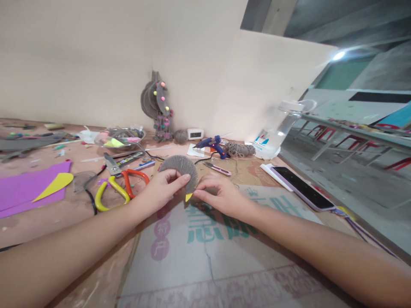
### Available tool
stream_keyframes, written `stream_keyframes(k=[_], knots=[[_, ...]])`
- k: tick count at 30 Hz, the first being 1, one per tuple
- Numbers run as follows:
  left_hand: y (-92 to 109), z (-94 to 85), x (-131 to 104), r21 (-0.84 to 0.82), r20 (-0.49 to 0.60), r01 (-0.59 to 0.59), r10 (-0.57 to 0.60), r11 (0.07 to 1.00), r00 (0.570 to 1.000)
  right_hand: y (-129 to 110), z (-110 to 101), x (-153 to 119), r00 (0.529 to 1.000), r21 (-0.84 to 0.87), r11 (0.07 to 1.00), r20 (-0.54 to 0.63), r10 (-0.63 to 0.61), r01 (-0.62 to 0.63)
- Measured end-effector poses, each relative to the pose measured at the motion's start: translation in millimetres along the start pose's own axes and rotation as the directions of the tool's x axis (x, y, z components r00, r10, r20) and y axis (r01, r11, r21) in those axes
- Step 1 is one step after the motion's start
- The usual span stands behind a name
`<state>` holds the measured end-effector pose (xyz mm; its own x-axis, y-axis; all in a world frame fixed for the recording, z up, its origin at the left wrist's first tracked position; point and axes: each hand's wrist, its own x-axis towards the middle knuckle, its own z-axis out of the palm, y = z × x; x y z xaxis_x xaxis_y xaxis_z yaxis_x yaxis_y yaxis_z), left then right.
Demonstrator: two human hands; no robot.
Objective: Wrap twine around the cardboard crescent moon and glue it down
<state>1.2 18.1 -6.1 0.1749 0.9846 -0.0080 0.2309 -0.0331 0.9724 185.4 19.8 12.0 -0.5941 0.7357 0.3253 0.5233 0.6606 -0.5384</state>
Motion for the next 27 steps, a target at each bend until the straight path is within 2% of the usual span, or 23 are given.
stream_keyframes(k=[13,16,19,24,27], knots=[[-5.3,0.1,2.0,-0.092,0.034,0.036,-0.033,0.995,0.999,-0.6,-2.4,0.9,0.999,0.001,1.000,-0.042,-0.002,0.002],[-3.4,-0.4,1.8,-0.099,0.041,0.025,-0.021,0.995,0.999,3.7,-4.1,0.4,1.000,-0.006,1.000,0.003,-0.027,0.027],[-2.2,-1.1,1.8,-0.078,0.028,-0.035,0.037,0.996,0.999,8.9,-7.4,0.4,0.998,-0.040,0.998,0.053,-0.044,0.046],[-4.2,-1.3,1.2,-0.065,0.029,-0.043,0.045,0.997,0.999,9.0,-9.9,2.3,0.987,0.011,0.997,-0.143,0.073,-0.072],[-5.2,-1.8,1.6,-0.014,0.033,-0.063,0.063,0.998,0.997,3.4,-7.2,2.7,0.979,0.068,0.995,-0.187,0.084,-0.072]])
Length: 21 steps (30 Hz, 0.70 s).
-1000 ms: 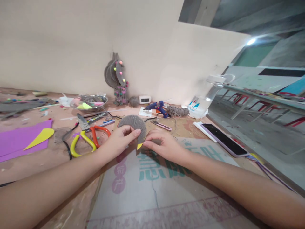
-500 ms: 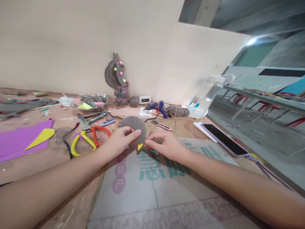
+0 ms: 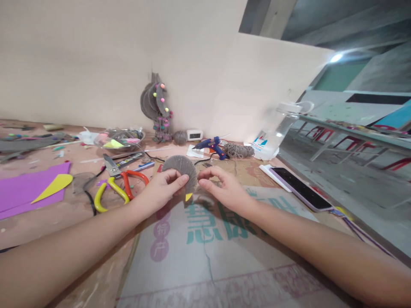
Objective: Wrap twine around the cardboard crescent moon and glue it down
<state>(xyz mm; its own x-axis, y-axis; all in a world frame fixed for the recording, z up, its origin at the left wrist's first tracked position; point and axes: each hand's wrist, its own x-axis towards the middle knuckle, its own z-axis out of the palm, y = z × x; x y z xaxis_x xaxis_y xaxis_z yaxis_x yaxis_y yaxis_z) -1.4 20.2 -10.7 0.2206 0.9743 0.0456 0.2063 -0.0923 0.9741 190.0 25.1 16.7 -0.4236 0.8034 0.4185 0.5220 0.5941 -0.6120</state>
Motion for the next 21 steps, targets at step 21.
stream_keyframes(k=[21], knots=[[7.9,1.4,1.4,-0.019,0.026,-0.088,0.089,0.996,0.996,-10.4,-3.7,-5.7,0.950,-0.219,0.930,0.168,-0.263,0.296]])
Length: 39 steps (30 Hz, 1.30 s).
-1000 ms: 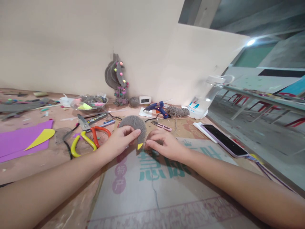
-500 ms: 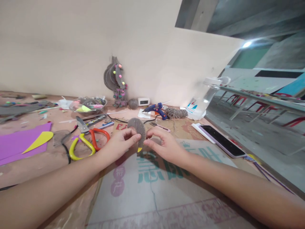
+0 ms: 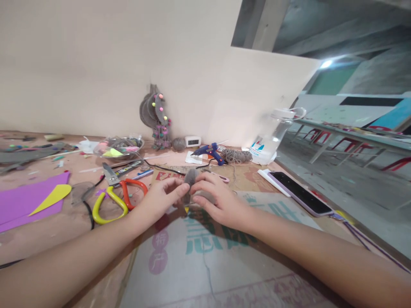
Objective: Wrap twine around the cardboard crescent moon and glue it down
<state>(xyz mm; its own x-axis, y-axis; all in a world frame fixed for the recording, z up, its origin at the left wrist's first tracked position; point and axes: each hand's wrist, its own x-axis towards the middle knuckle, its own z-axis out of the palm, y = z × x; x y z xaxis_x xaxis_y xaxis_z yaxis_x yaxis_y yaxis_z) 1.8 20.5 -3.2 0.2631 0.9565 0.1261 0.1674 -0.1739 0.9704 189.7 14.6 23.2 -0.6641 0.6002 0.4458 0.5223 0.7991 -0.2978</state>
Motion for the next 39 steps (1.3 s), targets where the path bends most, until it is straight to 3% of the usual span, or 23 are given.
stream_keyframes(k=[3,8,15,20,26,28,32,34,39], knots=[[-2.5,0.8,2.6,0.019,-0.035,0.007,-0.006,1.000,0.999,-1.2,-0.6,-1.1,1.000,-0.024,1.000,0.006,0.013,-0.013],[-3.4,-0.2,4.6,-0.027,-0.146,0.023,-0.027,0.999,0.989,6.9,1.0,-4.1,0.986,-0.074,0.983,-0.025,0.165,-0.166],[-4.8,-2.0,5.8,-0.124,-0.174,0.008,-0.030,0.992,0.984,14.8,3.5,-3.2,0.988,-0.108,0.991,0.119,0.096,-0.083],[-5.0,-3.0,7.8,-0.119,-0.148,0.037,-0.054,0.992,0.987,13.8,-13.9,1.1,0.984,-0.115,0.993,0.167,0.059,-0.040],[-2.8,-0.2,6.7,-0.243,-0.175,0.047,-0.091,0.969,0.980,27.5,-42.4,2.5,0.919,-0.103,0.993,0.381,0.101,-0.066],[-2.4,0.6,6.1,-0.271,-0.171,0.058,-0.108,0.961,0.979,40.3,-50.6,2.9,0.932,-0.189,0.966,0.283,0.225,-0.175],[-2.0,0.8,6.4,-0.270,-0.182,0.070,-0.122,0.960,0.976,74.1,-66.2,3.4,0.916,-0.393,0.833,-0.072,0.394,-0.389],[-2.0,0.9,6.9,-0.274,-0.197,0.063,-0.120,0.960,0.973,88.7,-71.8,2.2,0.899,-0.377,0.818,-0.119,0.422,-0.434],[-2.1,2.0,6.7,-0.300,-0.189,0.062,-0.123,0.952,0.974,110.3,-69.6,-3.3,0.876,-0.210,0.850,-0.099,0.473,-0.483]])
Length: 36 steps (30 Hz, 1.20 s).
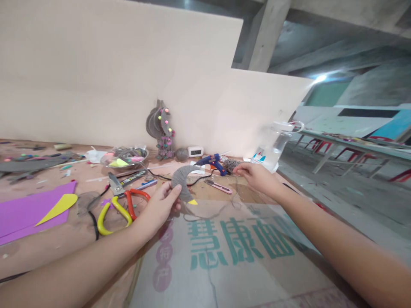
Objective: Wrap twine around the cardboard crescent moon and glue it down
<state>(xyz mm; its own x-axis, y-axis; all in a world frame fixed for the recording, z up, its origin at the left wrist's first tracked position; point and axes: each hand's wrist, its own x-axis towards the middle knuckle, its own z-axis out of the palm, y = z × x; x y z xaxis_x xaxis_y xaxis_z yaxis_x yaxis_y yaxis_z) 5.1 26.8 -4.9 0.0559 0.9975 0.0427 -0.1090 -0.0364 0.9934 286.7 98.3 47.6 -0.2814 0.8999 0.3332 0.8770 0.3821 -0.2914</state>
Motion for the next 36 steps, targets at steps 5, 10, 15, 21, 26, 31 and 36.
stream_keyframes(k=[5,10,15,21,26,31,36], knots=[[1.2,1.0,-1.2,-0.010,0.006,0.012,-0.012,1.000,1.000,6.7,23.6,17.5,0.999,0.070,0.997,0.012,0.036,-0.037],[1.4,0.8,-0.6,-0.024,0.009,0.012,-0.011,1.000,1.000,2.9,50.3,50.5,0.996,0.075,0.994,0.035,0.080,-0.082],[0.6,0.0,-0.6,-0.024,0.010,0.023,-0.023,0.999,1.000,-7.9,68.1,66.1,0.989,0.066,0.987,0.041,0.141,-0.144],[2.8,0.2,-2.2,-0.041,0.002,0.020,-0.020,0.999,1.000,-16.7,65.7,65.4,0.981,0.124,0.973,0.016,0.193,-0.193],[2.6,-0.4,-1.9,-0.019,0.013,0.023,-0.023,1.000,1.000,-25.3,39.6,42.7,0.977,0.235,0.949,0.083,0.195,-0.210],[2.0,-1.2,-1.3,0.034,-0.004,0.024,-0.024,0.999,1.000,-42.5,18.6,-2.4,0.990,0.406,0.903,0.073,0.119,-0.139],[2.5,0.6,-2.7,0.004,0.013,0.032,-0.032,0.999,0.999,-54.9,19.1,-42.4,0.983,0.556,0.814,0.156,0.101,-0.172]])
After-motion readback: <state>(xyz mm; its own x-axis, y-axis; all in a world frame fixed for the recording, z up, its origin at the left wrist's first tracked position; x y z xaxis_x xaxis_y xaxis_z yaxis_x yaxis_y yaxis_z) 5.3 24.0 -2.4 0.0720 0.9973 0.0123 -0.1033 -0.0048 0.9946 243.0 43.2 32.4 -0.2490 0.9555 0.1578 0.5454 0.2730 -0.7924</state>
